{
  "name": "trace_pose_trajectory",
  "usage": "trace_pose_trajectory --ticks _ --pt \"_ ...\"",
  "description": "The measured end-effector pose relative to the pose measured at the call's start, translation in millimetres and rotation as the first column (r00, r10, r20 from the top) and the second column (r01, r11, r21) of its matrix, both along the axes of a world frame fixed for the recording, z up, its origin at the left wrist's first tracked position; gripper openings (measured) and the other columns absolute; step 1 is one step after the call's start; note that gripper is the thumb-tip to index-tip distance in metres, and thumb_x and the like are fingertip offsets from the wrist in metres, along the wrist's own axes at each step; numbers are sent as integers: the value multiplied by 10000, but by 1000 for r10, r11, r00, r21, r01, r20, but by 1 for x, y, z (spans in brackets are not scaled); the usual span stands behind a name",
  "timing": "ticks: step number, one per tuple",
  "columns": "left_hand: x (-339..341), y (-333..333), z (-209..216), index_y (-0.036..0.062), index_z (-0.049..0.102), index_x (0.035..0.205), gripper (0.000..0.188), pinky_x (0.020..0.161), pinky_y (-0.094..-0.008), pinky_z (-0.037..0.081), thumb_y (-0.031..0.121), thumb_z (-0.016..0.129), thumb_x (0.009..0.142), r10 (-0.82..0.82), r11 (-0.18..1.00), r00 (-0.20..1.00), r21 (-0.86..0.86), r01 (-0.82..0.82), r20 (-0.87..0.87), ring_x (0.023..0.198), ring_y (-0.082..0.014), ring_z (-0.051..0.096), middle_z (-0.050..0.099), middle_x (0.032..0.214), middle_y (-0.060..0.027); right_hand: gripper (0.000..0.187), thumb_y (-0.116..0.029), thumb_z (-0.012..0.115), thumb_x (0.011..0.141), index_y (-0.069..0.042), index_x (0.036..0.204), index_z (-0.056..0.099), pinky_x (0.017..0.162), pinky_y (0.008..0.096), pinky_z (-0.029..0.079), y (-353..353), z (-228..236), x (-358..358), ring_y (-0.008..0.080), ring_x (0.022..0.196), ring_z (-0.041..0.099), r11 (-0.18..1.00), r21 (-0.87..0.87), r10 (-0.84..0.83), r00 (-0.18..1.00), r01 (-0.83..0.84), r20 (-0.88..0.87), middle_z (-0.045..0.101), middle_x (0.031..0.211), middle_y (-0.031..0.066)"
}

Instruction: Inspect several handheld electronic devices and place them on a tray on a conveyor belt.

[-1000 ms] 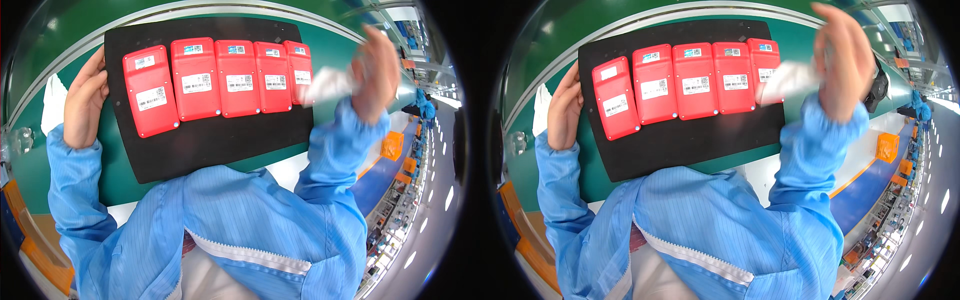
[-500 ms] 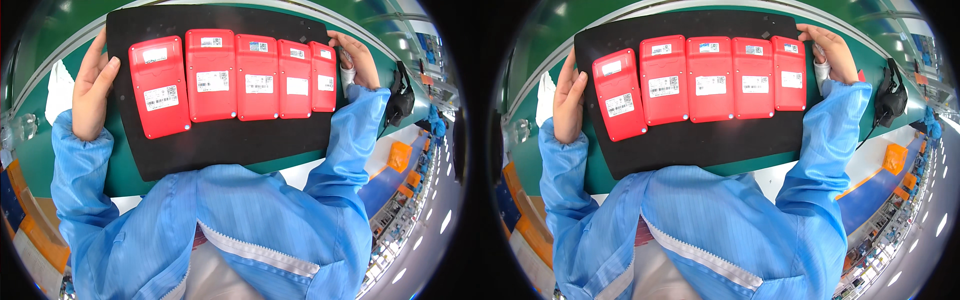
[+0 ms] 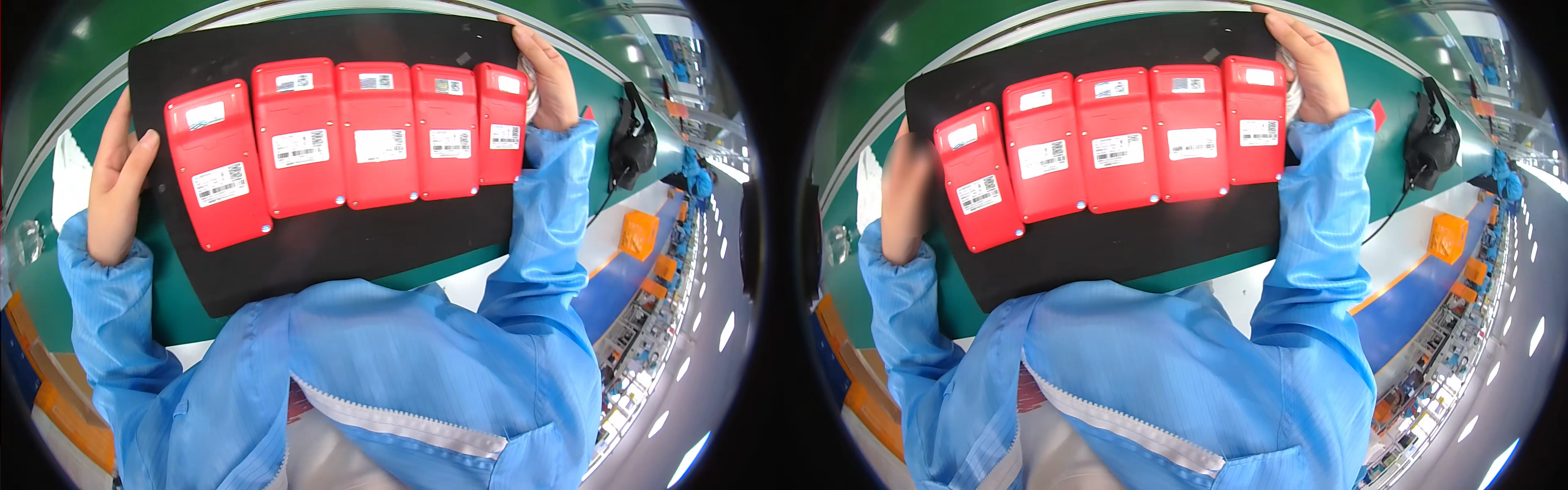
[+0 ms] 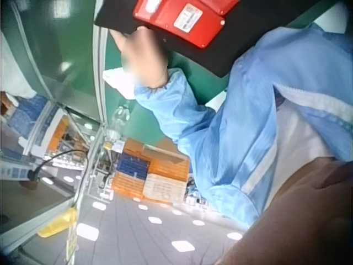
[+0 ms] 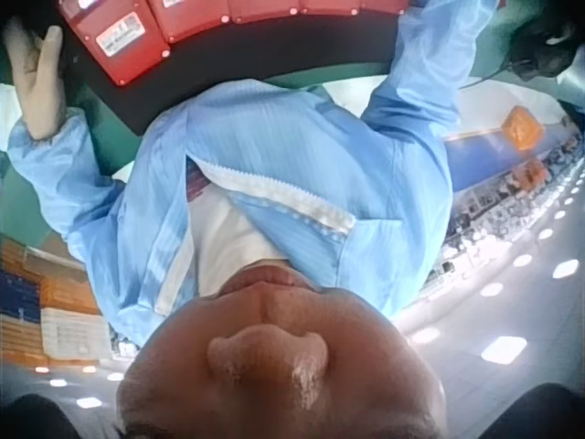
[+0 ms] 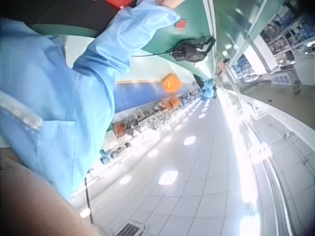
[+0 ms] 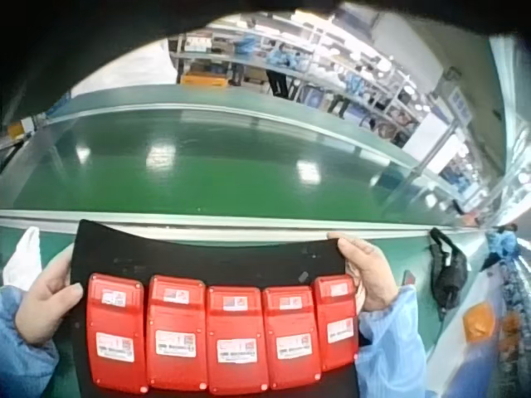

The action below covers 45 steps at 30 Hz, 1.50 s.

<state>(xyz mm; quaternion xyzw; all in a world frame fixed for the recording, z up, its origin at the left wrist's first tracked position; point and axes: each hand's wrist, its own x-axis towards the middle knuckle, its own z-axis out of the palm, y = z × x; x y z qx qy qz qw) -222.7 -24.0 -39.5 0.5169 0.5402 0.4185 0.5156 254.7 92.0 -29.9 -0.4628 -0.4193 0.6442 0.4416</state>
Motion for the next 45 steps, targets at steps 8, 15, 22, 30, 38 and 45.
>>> trace_pose_trajectory --ticks 8,15,22,30,38,45 --pt "-1 5 -6 5 288 1562 608 1035 -288 484 274 515 1067 -10 1000 997 18 11 -83 1236 -180 577 579 1363 -166 337 -258 613 1029 -54 1295 650 710 252 580 -2 -9 6 103 822 698 996 59 -72 997 70 36 725 1119 76" --pt "2 5 -4 7 284 1561 603 982 -268 506 283 506 1073 -18 999 992 38 23 -126 1094 -146 631 646 1195 -137 263 -241 593 1021 -74 1216 648 784 408 626 5 -22 -3 280 936 740 992 120 66 958 -33 -279 728 1116 166" --pt "-2 2 -1 9 258 1576 625 977 -273 503 290 506 1075 -51 999 987 -7 51 -154 1114 -153 624 636 1206 -141 302 -298 573 1030 -115 1262 632 837 469 622 -11 -6 -12 326 989 732 986 169 47 952 5 -302 722 1147 183" --pt "-1 1 -2 15 268 1573 632 963 -260 500 313 512 1073 -42 999 986 9 44 -163 1089 -134 617 636 1152 -121 351 -357 548 1040 -157 1316 632 869 508 607 -18 -5 -18 357 1035 720 993 102 103 845 -58 -525 704 1213 198" --pt "-4 1 4 21 373 1504 560 849 -207 482 359 495 1075 -49 997 975 -64 36 -216 916 -57 603 603 855 -12 364 -359 535 1047 -165 1343 619 877 507 603 -11 -12 -12 352 1055 714 984 143 162 840 -102 -518 704 1222 181" --pt "2 -1 -2 25 304 1540 581 1050 -278 445 275 502 1054 -46 998 991 29 50 -122 1216 -164 571 594 1269 -128 357 -344 562 1039 -157 1339 613 872 510 604 -14 -10 -17 348 1046 715 980 196 112 906 -33 -409 698 1224 195"
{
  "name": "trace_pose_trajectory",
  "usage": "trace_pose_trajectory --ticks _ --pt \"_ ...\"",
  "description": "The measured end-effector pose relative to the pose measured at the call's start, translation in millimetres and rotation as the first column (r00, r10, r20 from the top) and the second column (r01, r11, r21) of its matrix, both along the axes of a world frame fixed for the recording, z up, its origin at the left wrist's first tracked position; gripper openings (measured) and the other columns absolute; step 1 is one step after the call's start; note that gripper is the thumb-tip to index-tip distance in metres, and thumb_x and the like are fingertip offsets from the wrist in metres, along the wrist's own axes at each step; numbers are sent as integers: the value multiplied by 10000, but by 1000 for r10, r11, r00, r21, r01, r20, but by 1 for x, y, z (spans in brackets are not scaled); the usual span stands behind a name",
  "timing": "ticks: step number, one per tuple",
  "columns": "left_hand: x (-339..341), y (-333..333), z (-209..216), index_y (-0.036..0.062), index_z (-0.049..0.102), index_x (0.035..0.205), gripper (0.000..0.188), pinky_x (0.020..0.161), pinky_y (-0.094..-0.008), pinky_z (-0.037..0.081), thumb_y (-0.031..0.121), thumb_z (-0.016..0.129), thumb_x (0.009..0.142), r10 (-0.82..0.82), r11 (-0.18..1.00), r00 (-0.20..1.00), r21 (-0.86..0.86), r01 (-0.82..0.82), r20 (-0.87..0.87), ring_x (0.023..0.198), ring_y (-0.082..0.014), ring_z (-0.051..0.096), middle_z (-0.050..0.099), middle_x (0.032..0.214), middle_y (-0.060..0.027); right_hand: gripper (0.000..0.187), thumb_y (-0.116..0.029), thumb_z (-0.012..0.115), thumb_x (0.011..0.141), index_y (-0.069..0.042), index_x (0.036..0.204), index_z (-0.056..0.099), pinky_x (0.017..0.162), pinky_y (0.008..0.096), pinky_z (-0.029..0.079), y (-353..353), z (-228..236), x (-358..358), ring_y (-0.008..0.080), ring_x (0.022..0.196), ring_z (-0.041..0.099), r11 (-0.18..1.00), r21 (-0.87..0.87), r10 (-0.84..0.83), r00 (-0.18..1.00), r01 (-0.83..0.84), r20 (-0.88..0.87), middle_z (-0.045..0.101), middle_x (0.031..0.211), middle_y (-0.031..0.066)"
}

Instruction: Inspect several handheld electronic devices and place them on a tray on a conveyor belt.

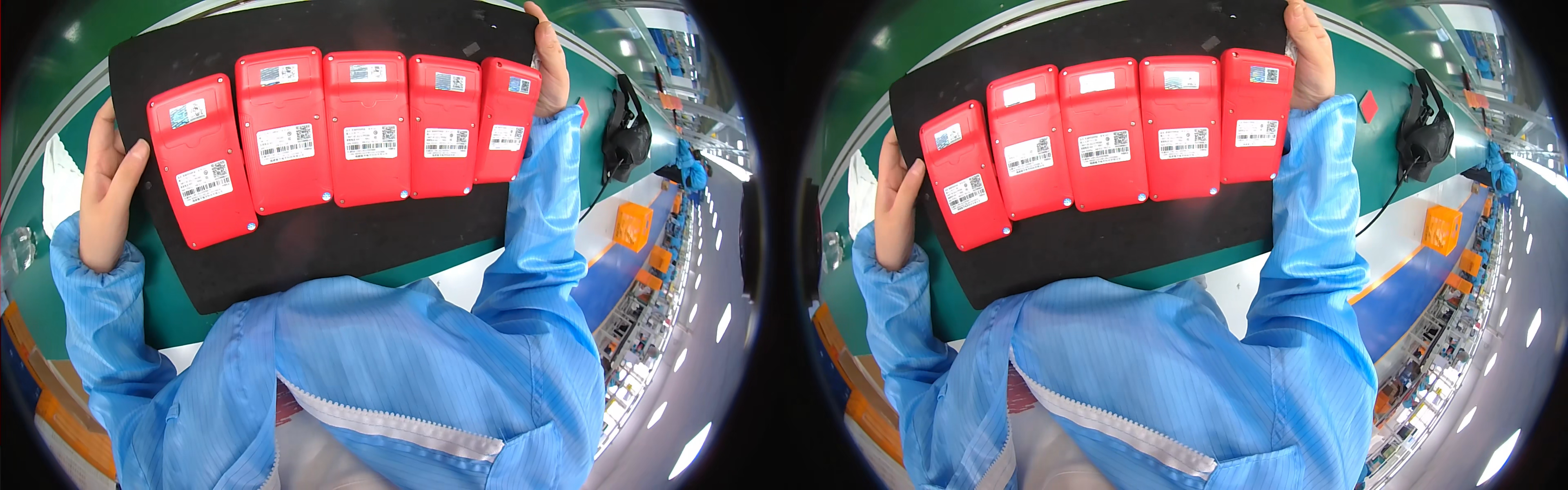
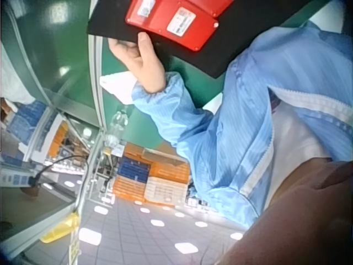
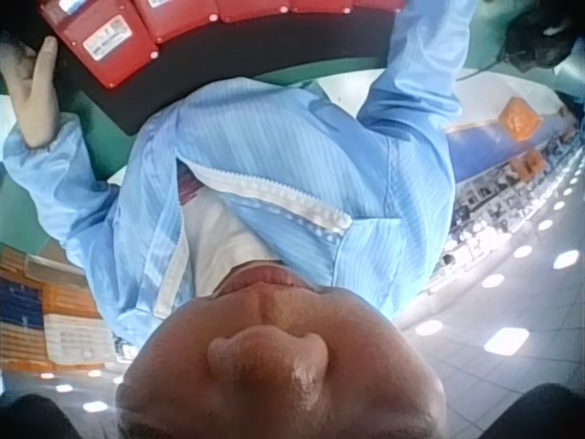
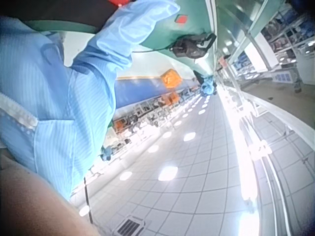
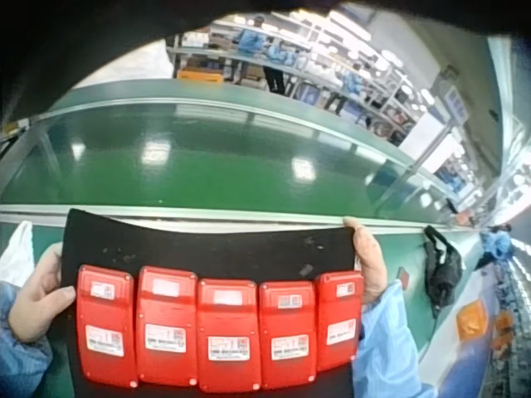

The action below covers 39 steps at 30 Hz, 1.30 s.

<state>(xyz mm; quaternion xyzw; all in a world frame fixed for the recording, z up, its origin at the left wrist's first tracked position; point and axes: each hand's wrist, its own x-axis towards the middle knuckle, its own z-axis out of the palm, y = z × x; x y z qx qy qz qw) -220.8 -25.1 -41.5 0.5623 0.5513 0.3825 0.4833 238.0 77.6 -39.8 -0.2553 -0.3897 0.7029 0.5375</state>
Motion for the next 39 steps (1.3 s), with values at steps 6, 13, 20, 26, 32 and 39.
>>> trace_pose_trajectory --ticks 6,13,20,26,32,39 --pt "-8 -1 1 11 213 1581 659 1138 -315 386 158 514 1013 -140 989 988 56 137 65 1398 -233 451 436 1528 -184 368 -311 560 1050 -110 1358 553 833 434 622 10 -3 14 312 1011 723 979 109 -192 966 175 174 699 1167 184" --pt "1 4 5 -18 194 1584 654 1122 -297 404 96 504 1019 -169 981 972 -63 181 162 1361 -225 500 502 1484 -177 210 -105 581 1038 -29 1208 676 782 280 570 55 -58 43 160 908 708 928 371 171 935 -46 -312 736 1053 93" --pt "3 -3 8 -28 243 1569 613 1139 -308 391 87 506 1028 -34 997 998 -60 38 59 1387 -234 476 484 1503 -183 268 -245 626 1013 -59 1183 717 510 211 380 18 -4 7 22 557 453 812 449 -559 274 372 783 657 821 -40" --pt "1 2 5 -30 258 1564 606 1143 -311 387 110 514 1033 -137 986 983 -73 147 124 1404 -237 458 466 1521 -180 226 -224 625 1007 -96 1182 690 549 213 356 3 13 21 29 615 468 959 183 -249 330 217 911 575 713 -54" --pt "0 1 3 -27 264 1562 610 1136 -311 397 134 529 1036 -122 990 986 -61 129 110 1384 -239 480 494 1495 -182 210 -211 629 1011 -93 1178 672 495 199 239 5 28 55 2 539 345 845 364 -488 287 391 824 449 607 -88" --pt "0 1 4 -21 276 1559 608 1127 -306 403 168 534 1041 -126 990 986 -56 132 108 1374 -234 487 506 1482 -176 334 -344 479 1090 -53 1018 628 519 224 331 -17 30 61 58 507 382 967 -248 211 368 57 906 482 592 -23"
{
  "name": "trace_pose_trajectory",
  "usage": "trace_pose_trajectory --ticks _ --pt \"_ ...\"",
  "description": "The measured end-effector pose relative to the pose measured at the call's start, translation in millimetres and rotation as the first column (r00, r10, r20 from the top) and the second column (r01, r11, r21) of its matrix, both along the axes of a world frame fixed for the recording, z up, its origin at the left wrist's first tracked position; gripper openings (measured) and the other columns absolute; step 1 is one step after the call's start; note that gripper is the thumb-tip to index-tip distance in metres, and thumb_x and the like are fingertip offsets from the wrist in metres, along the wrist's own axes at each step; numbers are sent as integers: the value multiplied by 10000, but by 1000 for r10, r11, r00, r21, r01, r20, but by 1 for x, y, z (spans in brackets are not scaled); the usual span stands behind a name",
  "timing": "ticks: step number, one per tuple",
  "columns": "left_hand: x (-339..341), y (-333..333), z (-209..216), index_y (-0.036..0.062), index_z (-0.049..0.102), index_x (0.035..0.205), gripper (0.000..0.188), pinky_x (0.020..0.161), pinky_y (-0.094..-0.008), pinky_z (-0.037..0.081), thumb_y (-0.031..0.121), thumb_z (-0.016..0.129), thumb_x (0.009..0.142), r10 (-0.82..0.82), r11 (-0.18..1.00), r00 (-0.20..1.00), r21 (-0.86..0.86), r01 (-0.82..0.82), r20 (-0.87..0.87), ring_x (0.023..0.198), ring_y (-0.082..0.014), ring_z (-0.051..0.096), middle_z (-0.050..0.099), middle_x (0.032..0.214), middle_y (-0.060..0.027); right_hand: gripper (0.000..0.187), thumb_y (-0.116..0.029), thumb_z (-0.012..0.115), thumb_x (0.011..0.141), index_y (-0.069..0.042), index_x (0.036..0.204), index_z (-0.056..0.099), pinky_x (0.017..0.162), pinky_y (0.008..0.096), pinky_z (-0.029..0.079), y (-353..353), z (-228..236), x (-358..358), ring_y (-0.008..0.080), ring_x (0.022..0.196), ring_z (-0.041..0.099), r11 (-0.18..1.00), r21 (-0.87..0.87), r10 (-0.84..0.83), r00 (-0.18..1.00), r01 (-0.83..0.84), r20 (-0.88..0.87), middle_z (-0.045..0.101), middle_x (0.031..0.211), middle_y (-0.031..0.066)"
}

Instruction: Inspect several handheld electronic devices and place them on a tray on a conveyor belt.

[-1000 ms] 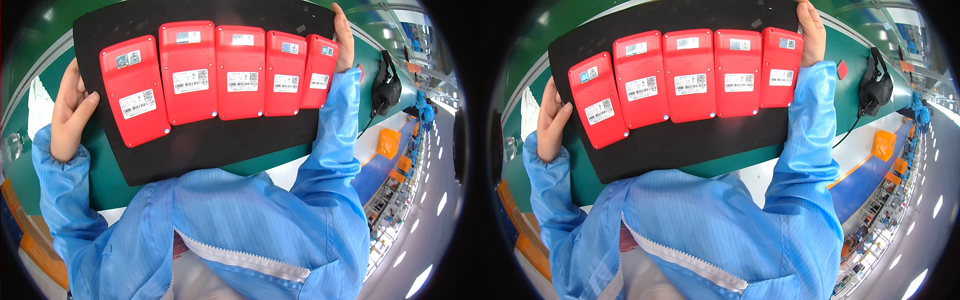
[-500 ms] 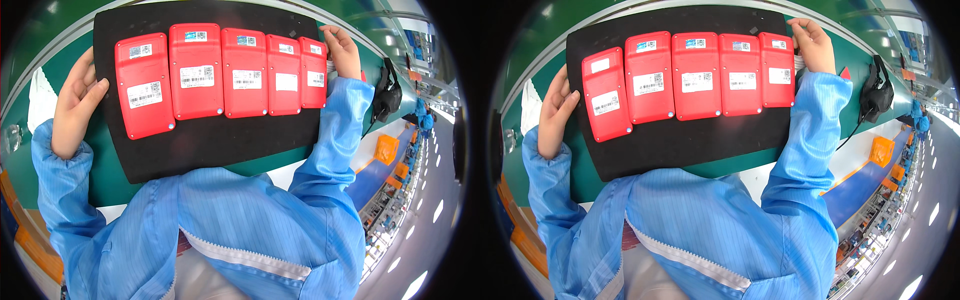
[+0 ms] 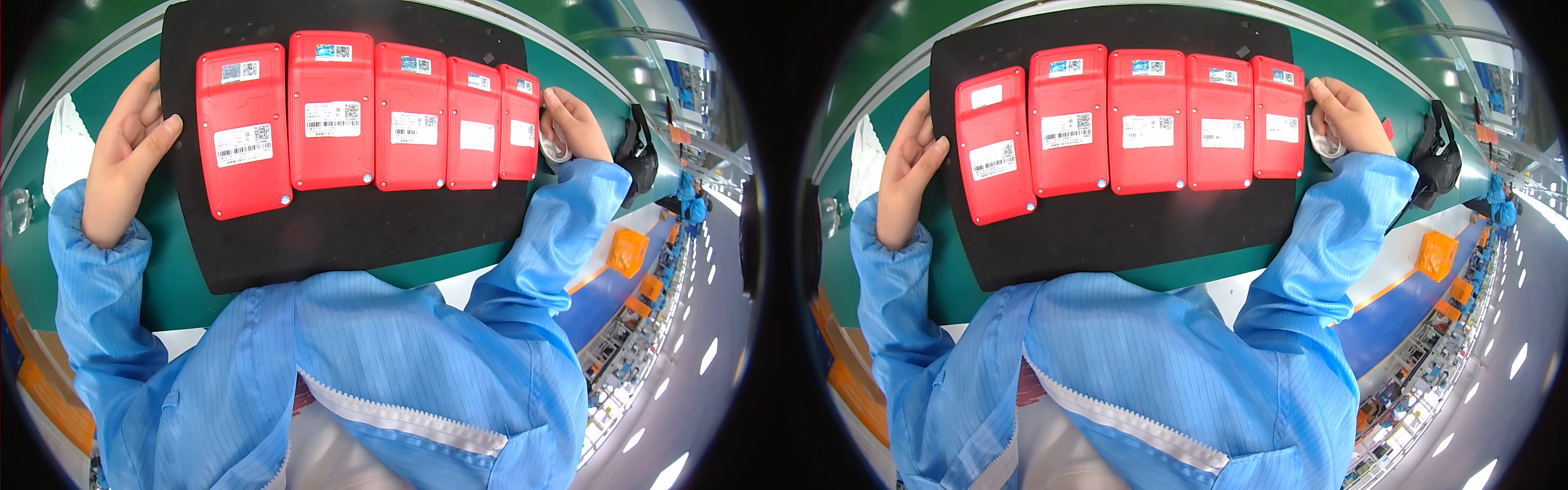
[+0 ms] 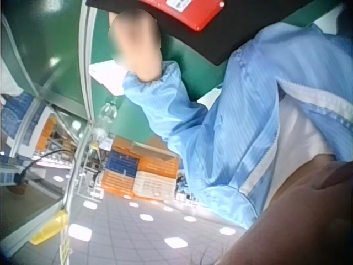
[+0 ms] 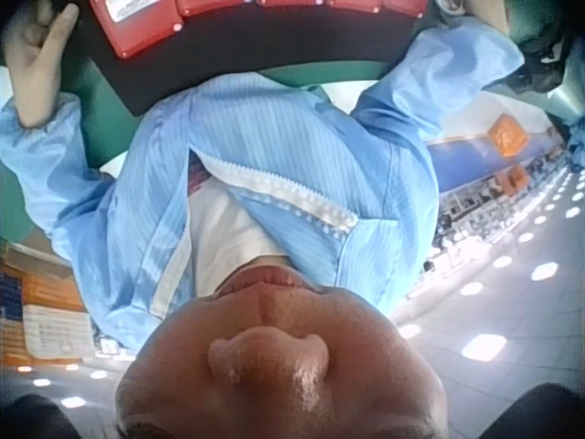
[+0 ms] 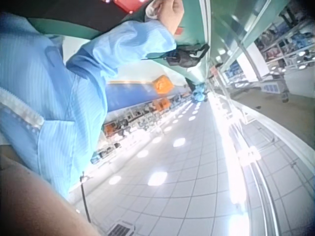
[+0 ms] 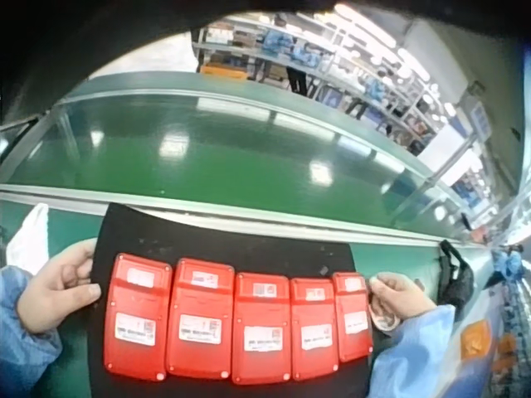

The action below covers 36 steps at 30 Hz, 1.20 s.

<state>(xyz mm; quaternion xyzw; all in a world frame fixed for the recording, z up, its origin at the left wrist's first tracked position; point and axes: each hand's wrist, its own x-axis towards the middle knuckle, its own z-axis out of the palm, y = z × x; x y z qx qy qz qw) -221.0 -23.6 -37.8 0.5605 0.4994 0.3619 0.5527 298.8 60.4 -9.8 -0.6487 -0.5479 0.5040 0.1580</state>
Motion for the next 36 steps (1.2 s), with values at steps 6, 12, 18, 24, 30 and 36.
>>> trace_pose_trajectory --ticks 6,12,18,24,30,36 --pt "-4 2 -2 -20 279 1559 610 1123 -310 404 163 538 1038 -10 1000 1000 9 10 -8 1361 -228 499 511 1478 -169 328 -309 429 1108 -86 887 524 475 206 328 1 5 -10 50 477 395 994 -22 105 976 -111 -191 569 665 8" --pt "-8 2 -5 -20 273 1561 613 1130 -315 400 163 538 1040 -23 1000 1000 -3 23 -8 1364 -230 498 509 1481 -170 312 -305 433 1107 -80 913 529 454 195 333 3 -1 -8 47 450 397 993 -27 101 962 -111 -254 595 687 18" --pt "-7 2 -7 -15 271 1563 608 1126 -313 406 162 532 1043 -8 1000 1000 21 8 -15 1378 -229 483 509 1481 -174 316 -300 448 1102 -75 899 535 458 198 338 6 -2 -3 46 460 415 992 -60 85 939 -111 -333 640 718 34" --pt "-8 2 -9 -9 278 1564 606 1107 -314 429 161 536 1042 -5 1000 1000 17 5 7 1358 -232 503 516 1470 -173 340 -302 430 1102 -32 994 605 435 202 307 -17 9 3 30 462 401 1000 0 14 996 -14 -84 706 875 56" --pt "-11 6 -5 3 293 1566 618 1087 -313 447 166 560 1033 -15 1000 1000 -3 15 -15 1321 -224 534 523 1451 -178 438 -258 453 1091 18 1413 561 527 184 413 -83 36 -5 30 567 468 997 12 70 998 -70 -5 606 1308 71" --pt "-12 5 -9 23 313 1569 627 1101 -323 433 184 584 1026 33 999 999 11 -32 -43 1329 -213 518 508 1465 -171 441 -242 477 1079 -31 1463 531 569 188 401 -96 19 -3 34 621 455 999 43 34 995 -30 -90 554 1253 44"
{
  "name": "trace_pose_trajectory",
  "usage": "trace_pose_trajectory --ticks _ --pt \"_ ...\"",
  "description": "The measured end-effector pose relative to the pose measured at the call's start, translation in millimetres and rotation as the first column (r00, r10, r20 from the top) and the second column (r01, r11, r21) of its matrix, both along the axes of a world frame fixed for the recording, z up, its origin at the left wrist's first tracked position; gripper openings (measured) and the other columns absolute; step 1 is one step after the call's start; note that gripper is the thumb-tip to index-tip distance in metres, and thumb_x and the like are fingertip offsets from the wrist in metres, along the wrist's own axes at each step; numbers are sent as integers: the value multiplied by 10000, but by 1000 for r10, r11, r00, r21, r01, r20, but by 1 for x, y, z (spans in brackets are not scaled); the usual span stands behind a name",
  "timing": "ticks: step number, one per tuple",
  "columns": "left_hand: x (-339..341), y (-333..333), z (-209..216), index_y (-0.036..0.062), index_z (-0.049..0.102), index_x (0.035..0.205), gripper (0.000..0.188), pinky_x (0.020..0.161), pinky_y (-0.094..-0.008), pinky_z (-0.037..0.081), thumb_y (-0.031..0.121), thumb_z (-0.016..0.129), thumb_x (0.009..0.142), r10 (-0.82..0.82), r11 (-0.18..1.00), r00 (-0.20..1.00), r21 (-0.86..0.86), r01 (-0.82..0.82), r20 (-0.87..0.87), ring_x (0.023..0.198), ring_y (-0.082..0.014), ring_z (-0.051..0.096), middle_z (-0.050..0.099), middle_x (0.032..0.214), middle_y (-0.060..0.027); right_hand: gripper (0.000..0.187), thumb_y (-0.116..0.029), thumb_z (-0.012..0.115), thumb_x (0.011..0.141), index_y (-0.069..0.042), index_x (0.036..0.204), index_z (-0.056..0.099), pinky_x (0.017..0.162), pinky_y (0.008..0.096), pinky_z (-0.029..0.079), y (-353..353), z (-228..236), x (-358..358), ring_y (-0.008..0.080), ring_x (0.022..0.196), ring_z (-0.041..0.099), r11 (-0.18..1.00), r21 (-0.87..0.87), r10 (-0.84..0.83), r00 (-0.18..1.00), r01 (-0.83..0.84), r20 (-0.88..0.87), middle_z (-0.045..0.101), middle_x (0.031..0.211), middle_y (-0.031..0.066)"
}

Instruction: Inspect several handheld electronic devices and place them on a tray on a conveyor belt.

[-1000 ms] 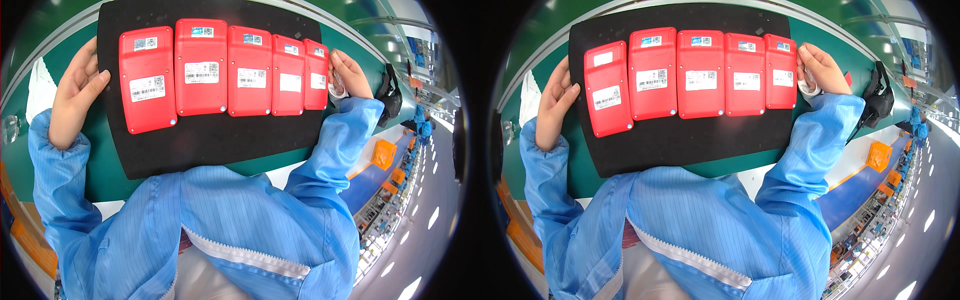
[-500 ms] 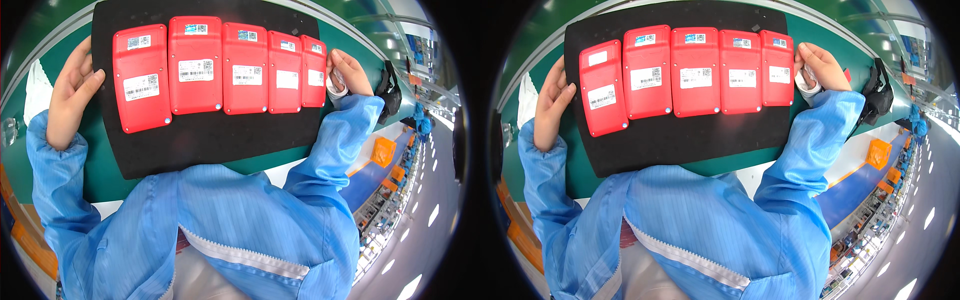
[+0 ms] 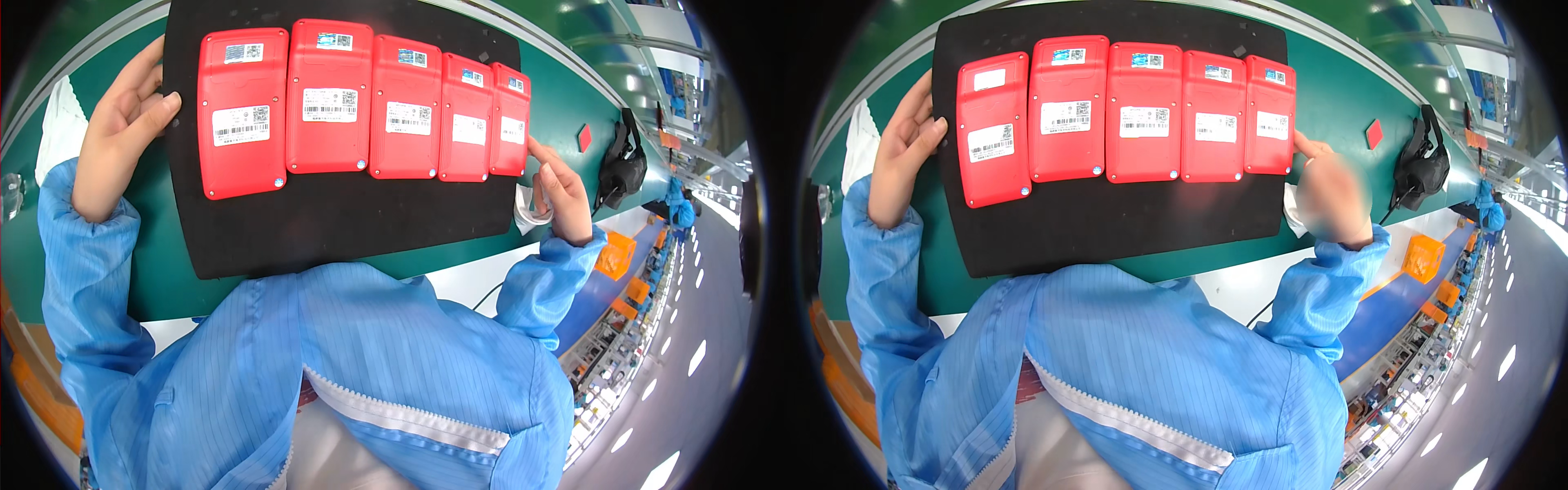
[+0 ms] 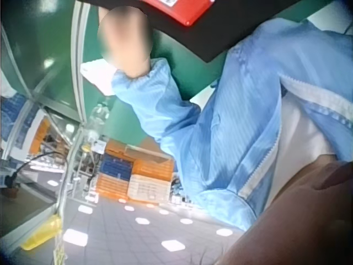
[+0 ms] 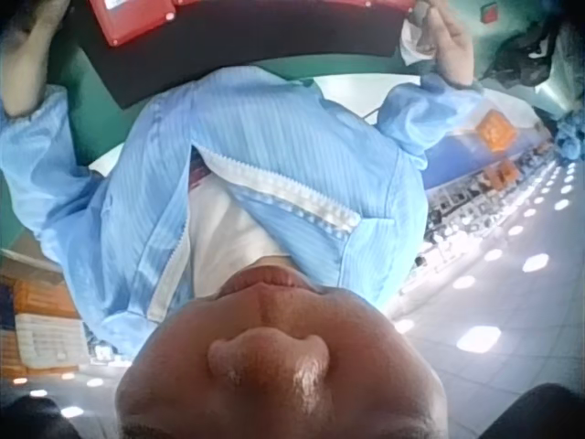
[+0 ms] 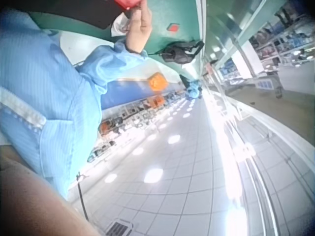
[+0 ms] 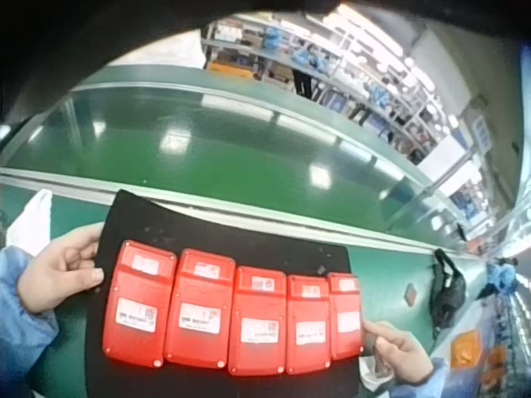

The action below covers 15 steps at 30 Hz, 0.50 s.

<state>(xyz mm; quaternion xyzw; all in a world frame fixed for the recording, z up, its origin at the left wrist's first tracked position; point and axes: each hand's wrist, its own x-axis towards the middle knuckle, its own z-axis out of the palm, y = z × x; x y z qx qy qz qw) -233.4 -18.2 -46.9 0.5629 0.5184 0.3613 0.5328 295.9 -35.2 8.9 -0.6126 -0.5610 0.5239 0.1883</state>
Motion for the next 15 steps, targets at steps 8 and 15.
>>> trace_pose_trajectory --ticks 8,15 --pt "-8 3 -15 43 319 1573 626 1188 -363 330 207 586 1031 21 999 1000 40 -20 -3 1486 -314 335 416 1564 -157 463 -274 494 1075 -72 1491 508 563 187 396 -3 -1 -2 30 628 440 997 31 73 997 -72 -13 531 1311 33" --pt "-4 2 -18 33 292 1581 624 1199 -355 305 177 557 1034 48 993 999 111 -47 -14 1492 -304 312 389 1584 -170 466 -290 507 1070 -82 1487 515 547 187 391 4 1 1 30 622 428 992 9 123 992 -123 15 545 1313 24"
